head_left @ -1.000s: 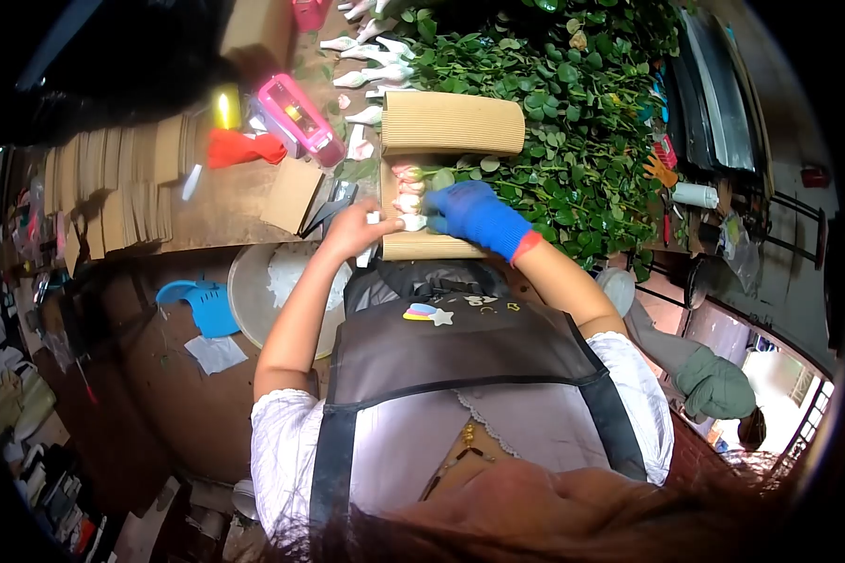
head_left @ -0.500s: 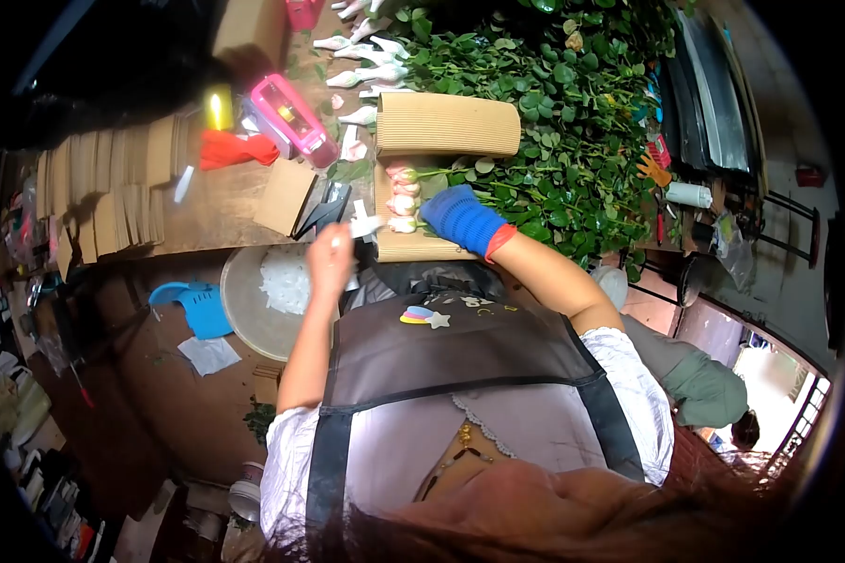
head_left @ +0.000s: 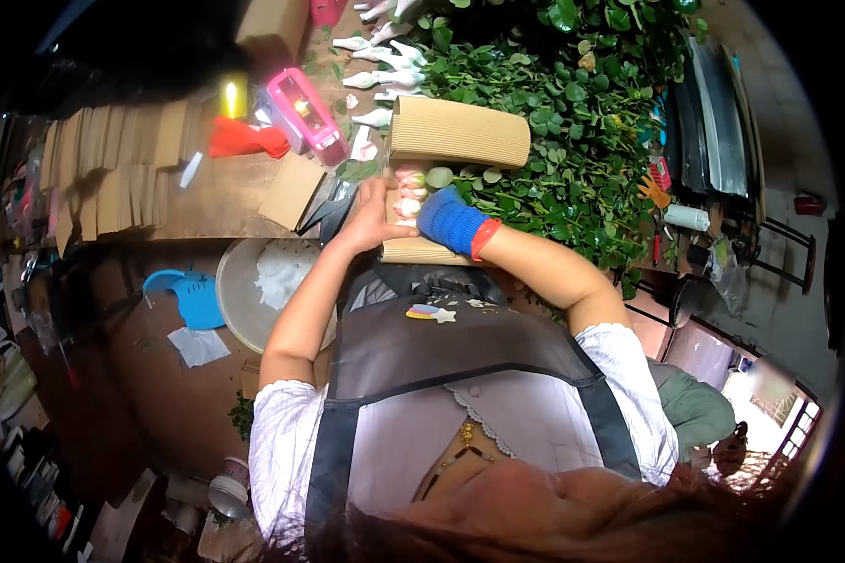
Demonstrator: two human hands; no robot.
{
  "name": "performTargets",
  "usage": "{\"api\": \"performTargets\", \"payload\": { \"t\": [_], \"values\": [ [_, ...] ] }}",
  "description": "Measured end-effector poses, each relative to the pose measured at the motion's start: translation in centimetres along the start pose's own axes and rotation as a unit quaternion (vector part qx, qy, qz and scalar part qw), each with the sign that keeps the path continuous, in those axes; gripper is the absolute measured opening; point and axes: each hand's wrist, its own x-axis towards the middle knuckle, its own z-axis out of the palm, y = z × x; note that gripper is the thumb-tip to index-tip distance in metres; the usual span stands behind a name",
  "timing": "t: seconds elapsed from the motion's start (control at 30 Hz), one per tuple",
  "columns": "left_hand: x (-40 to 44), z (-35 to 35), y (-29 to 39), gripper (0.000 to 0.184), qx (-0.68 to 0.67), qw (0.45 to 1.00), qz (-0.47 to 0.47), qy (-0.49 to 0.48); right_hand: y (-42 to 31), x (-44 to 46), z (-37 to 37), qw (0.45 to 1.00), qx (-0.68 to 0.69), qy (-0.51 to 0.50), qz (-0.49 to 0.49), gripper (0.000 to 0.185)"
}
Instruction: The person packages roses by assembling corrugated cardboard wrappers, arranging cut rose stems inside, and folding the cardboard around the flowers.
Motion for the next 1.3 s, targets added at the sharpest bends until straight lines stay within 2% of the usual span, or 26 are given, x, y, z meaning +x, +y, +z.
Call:
{"api": "performTargets", "payload": {
  "t": [0.03, 0.13, 0.17, 0.27, 0.3, 0.4, 0.5, 0.57, 0.6, 0.67, 0.73, 0.77, 0.87, 0.9, 1.0, 1.03, 1.3],
  "values": [
    [0.4, 0.2, -0.5, 0.095, -0.019, 0.998, -0.039, -0.048, 0.4, 0.4, 0.5, 0.999, 0.035, 0.004, 0.019, 0.024],
    [0.5, 0.5, -1.6, 0.097, -0.004, 0.998, -0.029, -0.058, 2.0, -1.6, 0.3, 0.999, 0.023, -0.006, -0.031, 0.03],
    [0.6, 0.5, -2.0, 0.098, 0.003, 0.996, -0.033, -0.079, 2.7, -2.5, 0.3, 0.994, 0.108, -0.018, -0.023, 0.029],
    [0.7, 0.6, -2.5, 0.099, -0.004, 0.995, -0.032, -0.091, 2.4, -7.3, -6.7, 0.957, 0.26, 0.062, 0.108, 0.022],
    [0.8, 0.2, -1.8, 0.106, 0.021, 0.993, -0.046, -0.11, 2.4, -7.0, -5.7, 0.957, 0.25, 0.094, 0.116, 0.021],
    [0.9, 0.2, -2.1, 0.108, 0.013, 0.992, -0.045, -0.115, 2.1, -4.3, -2.2, 0.973, 0.185, 0.102, 0.094, 0.02],
    [1.0, 0.2, -2.4, 0.105, 0.049, 0.992, -0.024, -0.117, 1.5, -2.5, -1.4, 0.987, 0.087, 0.106, 0.089, 0.015],
    [1.6, 0.1, -2.5, 0.099, -0.001, 0.993, -0.056, -0.102, 1.1, -2.4, -1.6, 0.989, 0.065, 0.092, 0.092, 0.015],
    [2.1, 0.2, -2.6, 0.097, -0.027, 0.993, -0.072, -0.093, 1.1, -2.2, -1.1, 0.989, 0.071, 0.09, 0.09, 0.016],
    [2.5, 0.4, -2.6, 0.084, -0.023, 0.998, -0.032, -0.043, 1.3, -1.6, 0.0, 0.989, 0.08, 0.088, 0.086, 0.017],
    [1.9, 0.6, -2.1, 0.079, 0.003, 1.0, -0.011, -0.007, 1.5, -4.2, -3.0, 0.981, 0.146, 0.077, 0.103, 0.019],
    [1.7, 0.5, -1.5, 0.076, -0.011, 0.999, -0.03, -0.015, 1.7, -5.2, -4.1, 0.975, 0.18, 0.071, 0.111, 0.02],
    [1.1, 1.2, -1.6, 0.076, -0.001, 1.0, -0.016, 0.015, 2.4, -4.6, -2.5, 0.939, 0.217, 0.176, 0.199, 0.022],
    [1.1, 1.2, -1.7, 0.076, -0.013, 1.0, -0.013, 0.016, 2.8, -4.2, -3.0, 0.948, 0.22, 0.124, 0.194, 0.022],
    [1.1, 1.3, -1.8, 0.077, -0.017, 1.0, -0.019, 0.013, 3.4, -2.9, -2.4, 0.953, 0.215, 0.127, 0.173, 0.023],
    [1.2, 1.3, -1.8, 0.077, -0.03, 0.999, -0.016, 0.016, 3.4, -2.8, -2.6, 0.94, 0.261, 0.13, 0.177, 0.024],
    [1.1, 1.4, -2.2, 0.073, -0.026, 0.999, -0.033, -0.006, 2.9, -2.3, -1.7, 0.954, 0.21, 0.174, 0.127, 0.021]
  ]
}}
